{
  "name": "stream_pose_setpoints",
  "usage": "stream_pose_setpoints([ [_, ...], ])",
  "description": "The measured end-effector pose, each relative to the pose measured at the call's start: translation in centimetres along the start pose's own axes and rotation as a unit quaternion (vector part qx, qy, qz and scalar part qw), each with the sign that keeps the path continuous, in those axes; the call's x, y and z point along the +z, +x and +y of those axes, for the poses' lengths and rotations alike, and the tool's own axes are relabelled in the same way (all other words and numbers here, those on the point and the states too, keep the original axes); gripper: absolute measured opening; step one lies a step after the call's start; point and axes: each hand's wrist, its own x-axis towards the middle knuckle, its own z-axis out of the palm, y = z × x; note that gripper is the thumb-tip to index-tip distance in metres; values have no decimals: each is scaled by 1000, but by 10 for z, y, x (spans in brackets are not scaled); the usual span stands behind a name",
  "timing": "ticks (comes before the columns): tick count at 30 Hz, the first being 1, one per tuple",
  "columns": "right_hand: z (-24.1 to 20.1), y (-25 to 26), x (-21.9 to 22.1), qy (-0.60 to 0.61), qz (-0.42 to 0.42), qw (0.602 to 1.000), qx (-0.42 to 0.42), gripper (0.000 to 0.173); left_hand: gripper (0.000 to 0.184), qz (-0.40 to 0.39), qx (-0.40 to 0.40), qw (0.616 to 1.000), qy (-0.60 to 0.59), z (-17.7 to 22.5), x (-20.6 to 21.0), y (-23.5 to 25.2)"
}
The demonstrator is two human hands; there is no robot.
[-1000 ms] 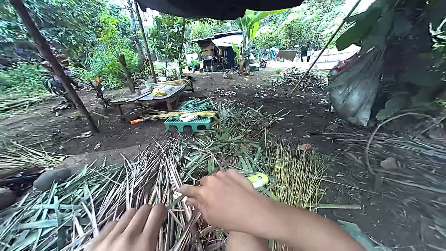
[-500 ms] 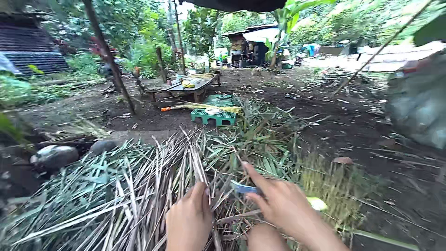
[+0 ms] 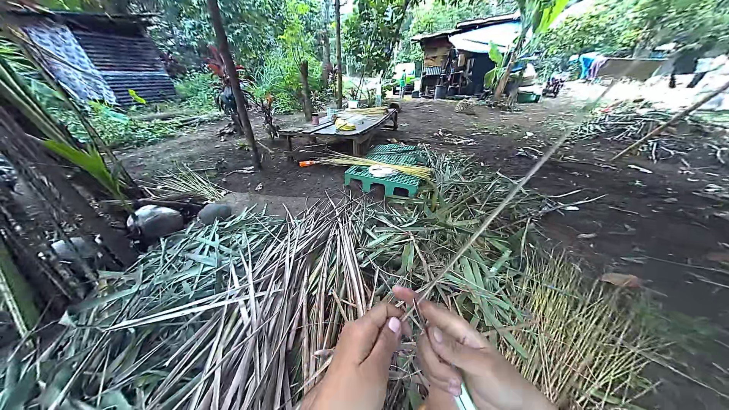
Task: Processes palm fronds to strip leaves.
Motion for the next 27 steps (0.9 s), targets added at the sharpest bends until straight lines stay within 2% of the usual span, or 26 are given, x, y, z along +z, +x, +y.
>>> stream_pose_setpoints([
  [5, 0, 3, 5, -34, 33, 998, -48, 46, 27, -2, 35, 996, 84, 8, 1, -10],
  [14, 4, 5, 5, -184, 128, 970, -97, 37, 28, 11, 20, 986, 163, 17, 0, -14],
  [19, -21, 12, -31, -181, 298, 929, -126, 37, 27, -26, -68, 993, 96, 12, -16, -27],
  [24, -36, 28, -53, -143, 331, 927, -102, 37, 26, -19, -108, 993, 44, 4, -30, -36],
  [27, -58, 35, -78, -146, 379, 910, -85, 40, 27, -16, -137, 990, 28, -3, -53, -50],
])
